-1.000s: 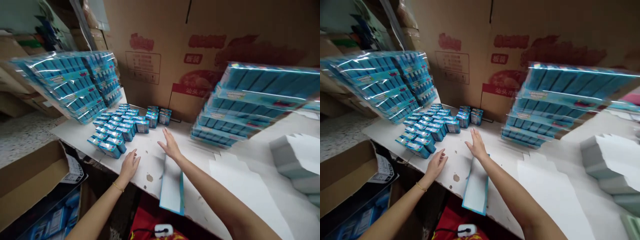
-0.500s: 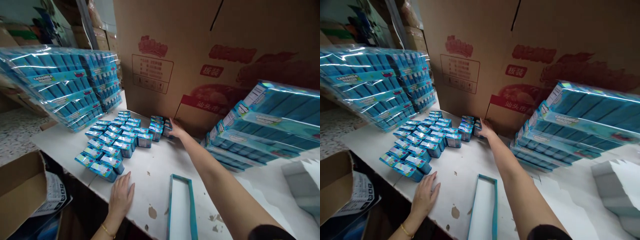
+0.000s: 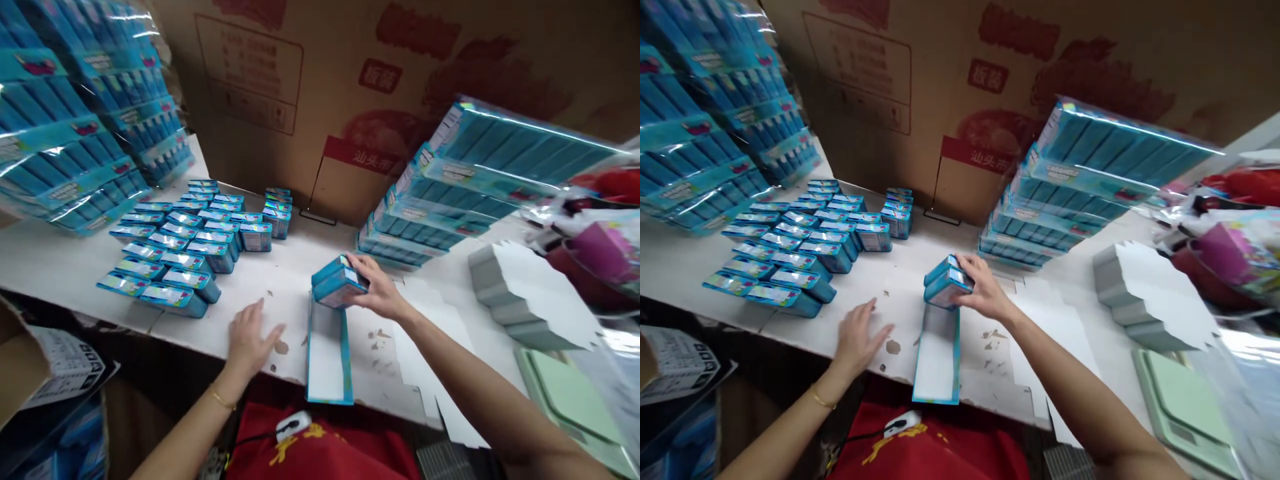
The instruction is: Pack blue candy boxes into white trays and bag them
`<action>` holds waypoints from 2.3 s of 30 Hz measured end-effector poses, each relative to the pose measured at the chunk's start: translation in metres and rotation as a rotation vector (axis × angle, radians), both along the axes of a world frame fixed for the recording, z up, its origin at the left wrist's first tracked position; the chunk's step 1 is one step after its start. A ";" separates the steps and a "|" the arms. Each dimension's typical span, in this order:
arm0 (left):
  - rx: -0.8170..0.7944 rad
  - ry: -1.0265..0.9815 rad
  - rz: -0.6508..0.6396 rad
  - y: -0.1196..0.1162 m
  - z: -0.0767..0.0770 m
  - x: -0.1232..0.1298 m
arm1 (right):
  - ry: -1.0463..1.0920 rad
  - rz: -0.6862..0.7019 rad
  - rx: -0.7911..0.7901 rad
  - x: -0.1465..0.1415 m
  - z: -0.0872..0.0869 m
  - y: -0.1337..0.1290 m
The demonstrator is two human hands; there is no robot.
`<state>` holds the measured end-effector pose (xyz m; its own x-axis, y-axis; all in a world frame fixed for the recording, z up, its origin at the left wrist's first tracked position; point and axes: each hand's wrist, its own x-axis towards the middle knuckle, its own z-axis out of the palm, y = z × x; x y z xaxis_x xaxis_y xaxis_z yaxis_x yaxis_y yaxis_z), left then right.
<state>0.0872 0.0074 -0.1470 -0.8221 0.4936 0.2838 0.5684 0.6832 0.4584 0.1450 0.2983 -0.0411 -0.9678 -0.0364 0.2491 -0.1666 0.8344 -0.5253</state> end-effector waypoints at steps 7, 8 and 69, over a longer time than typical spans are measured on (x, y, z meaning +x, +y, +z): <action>0.010 -0.195 -0.195 0.056 0.003 0.058 | -0.161 -0.065 0.141 0.022 -0.030 -0.026; -0.007 -0.191 -0.194 0.059 0.003 0.060 | -0.163 -0.065 0.186 0.021 -0.033 -0.030; 0.871 -0.993 0.081 0.101 0.015 -0.035 | -0.344 0.198 0.160 -0.235 -0.020 0.006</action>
